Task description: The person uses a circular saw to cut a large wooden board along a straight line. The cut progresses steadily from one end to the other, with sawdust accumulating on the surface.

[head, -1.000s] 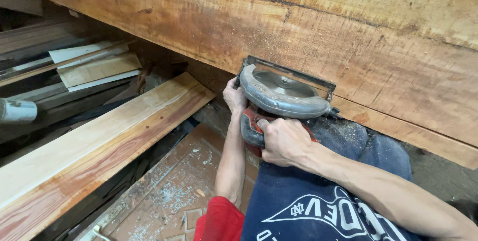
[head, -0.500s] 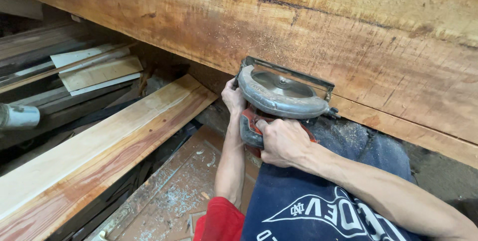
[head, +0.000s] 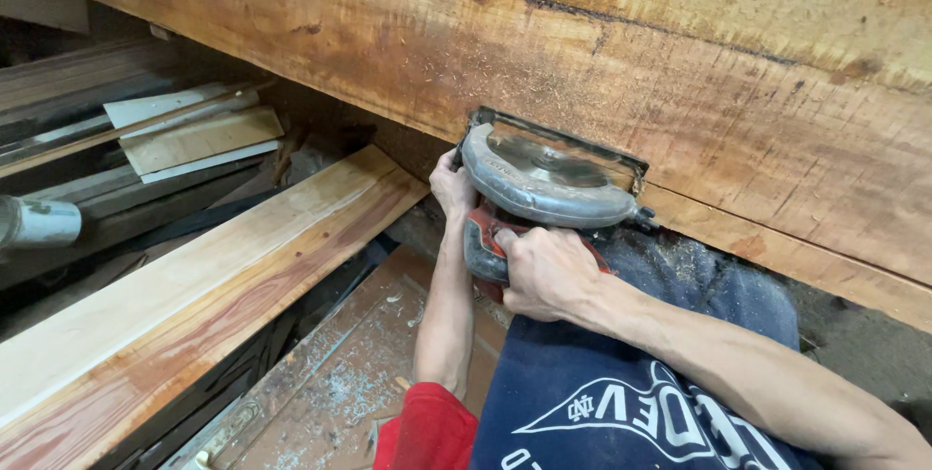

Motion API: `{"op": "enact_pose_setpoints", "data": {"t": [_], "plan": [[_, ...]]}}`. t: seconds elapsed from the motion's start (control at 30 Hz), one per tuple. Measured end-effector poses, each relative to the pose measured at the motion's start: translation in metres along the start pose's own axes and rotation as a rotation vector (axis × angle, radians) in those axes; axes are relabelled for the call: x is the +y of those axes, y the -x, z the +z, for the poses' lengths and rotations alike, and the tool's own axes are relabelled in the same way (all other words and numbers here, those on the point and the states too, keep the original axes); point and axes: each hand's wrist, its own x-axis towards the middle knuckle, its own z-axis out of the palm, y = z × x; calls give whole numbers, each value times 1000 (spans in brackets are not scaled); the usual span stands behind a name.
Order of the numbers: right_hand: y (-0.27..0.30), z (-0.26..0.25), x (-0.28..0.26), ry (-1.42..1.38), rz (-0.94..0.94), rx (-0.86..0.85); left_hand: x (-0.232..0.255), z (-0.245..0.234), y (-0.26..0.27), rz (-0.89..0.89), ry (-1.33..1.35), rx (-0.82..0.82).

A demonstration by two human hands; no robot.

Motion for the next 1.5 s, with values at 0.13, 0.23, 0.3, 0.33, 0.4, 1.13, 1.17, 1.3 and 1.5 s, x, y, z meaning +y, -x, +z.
{"op": "enact_pose_setpoints", "data": {"t": [0.13,0.23,0.3,0.33,0.4,1.13,1.17,1.3,1.5], "plan": [[-5,1,-4,-5,-8,6,1,-3,-6,35,-28,18],[-8,1,-5,-6,-9,3,1,-6,-10,54,-66,26],[-10,1,-7,-7,-5,1,1,-7,-12,51,-67,22],[-11,2,-7,-6,-5,5,0,-8,-13,50,-63,22],[-14,3,-9,-3,-6,14,-2,-9,-16,50,-54,25],[-45,6,-30,3,-2,-24,0,-28,-45,56,-41,19],[-46,6,-30,5,-1,-27,1,-29,-46,67,-45,19],[-51,8,-32,7,-12,-22,2,-32,-51,34,-58,20],[-56,10,-36,22,-4,-27,4,-35,-55,59,10,-6]]}}
